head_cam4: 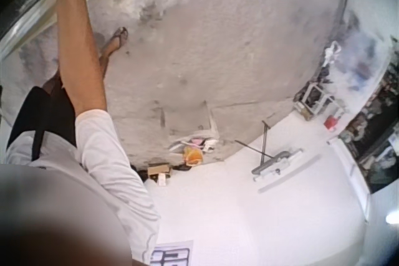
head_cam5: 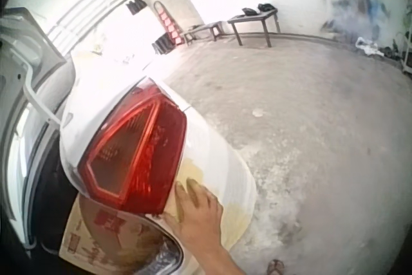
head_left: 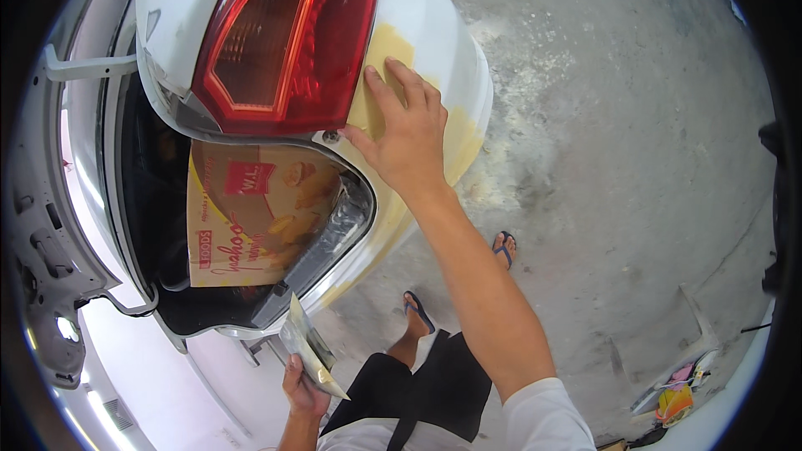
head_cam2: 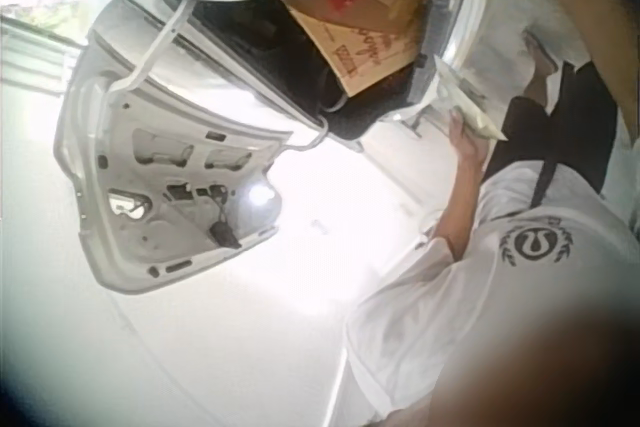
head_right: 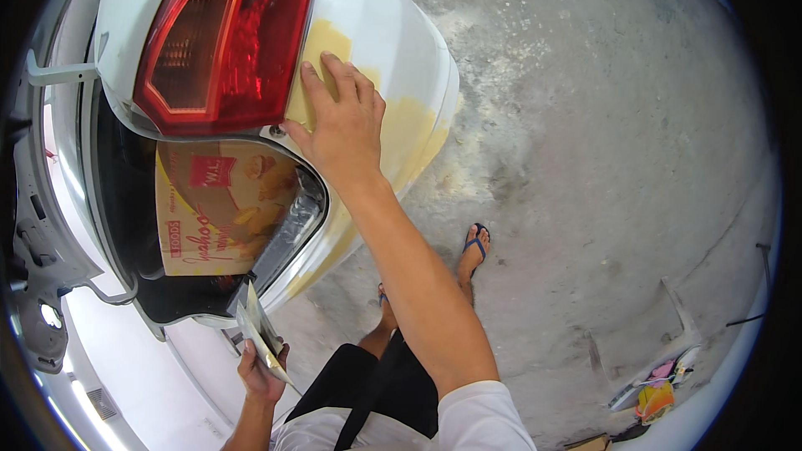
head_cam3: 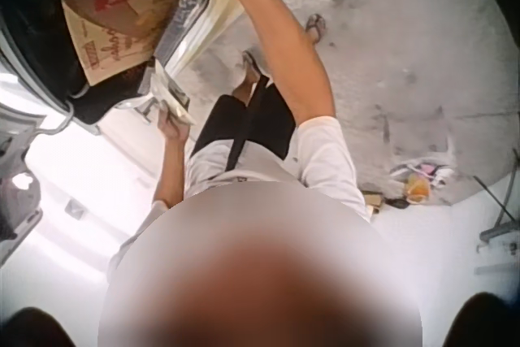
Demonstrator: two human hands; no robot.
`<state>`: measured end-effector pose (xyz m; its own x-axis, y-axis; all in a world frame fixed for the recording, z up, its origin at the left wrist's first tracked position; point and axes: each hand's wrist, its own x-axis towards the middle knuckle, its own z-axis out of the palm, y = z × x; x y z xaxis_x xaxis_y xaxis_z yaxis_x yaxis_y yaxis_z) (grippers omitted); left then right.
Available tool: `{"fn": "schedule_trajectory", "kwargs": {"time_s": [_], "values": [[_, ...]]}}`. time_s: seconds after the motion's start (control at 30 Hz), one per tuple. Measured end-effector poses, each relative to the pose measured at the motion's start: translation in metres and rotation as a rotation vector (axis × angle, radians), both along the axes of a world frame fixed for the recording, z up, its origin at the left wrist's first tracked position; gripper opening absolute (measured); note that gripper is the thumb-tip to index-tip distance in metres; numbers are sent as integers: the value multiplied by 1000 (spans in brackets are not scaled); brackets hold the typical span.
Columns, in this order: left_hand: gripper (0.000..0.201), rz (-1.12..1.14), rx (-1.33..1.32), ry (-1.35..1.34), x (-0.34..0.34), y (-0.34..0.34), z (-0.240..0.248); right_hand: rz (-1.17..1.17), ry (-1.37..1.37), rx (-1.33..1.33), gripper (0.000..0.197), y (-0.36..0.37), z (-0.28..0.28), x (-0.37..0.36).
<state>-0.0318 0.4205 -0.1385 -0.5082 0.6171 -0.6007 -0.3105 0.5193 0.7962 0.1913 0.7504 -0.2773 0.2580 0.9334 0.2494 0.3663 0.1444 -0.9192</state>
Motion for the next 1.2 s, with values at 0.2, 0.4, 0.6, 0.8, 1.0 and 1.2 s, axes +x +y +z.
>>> {"fn": "schedule_trajectory", "kwargs": {"time_s": [0.2,0.4,0.6,0.8,1.0,1.2], "values": [[44,-18,-10,-26,-2,-1,-6,-80,-58,102,77,-3,-11,-11],[39,0,18,-74,-7,1,-8,-43,-7,75,75,-15,-14,-16],[39,-29,25,-54,-13,2,-13,-22,-211,103,83,-32,-20,-17],[40,-31,32,-89,-17,7,-19,-49,-28,20,93,-32,-21,-21],[47,-36,95,-161,-36,-10,-23,-55,-213,45,95,-36,-30,-36],[56,-113,123,-219,-50,7,-30,173,32,-111,101,-39,7,-31]]}}
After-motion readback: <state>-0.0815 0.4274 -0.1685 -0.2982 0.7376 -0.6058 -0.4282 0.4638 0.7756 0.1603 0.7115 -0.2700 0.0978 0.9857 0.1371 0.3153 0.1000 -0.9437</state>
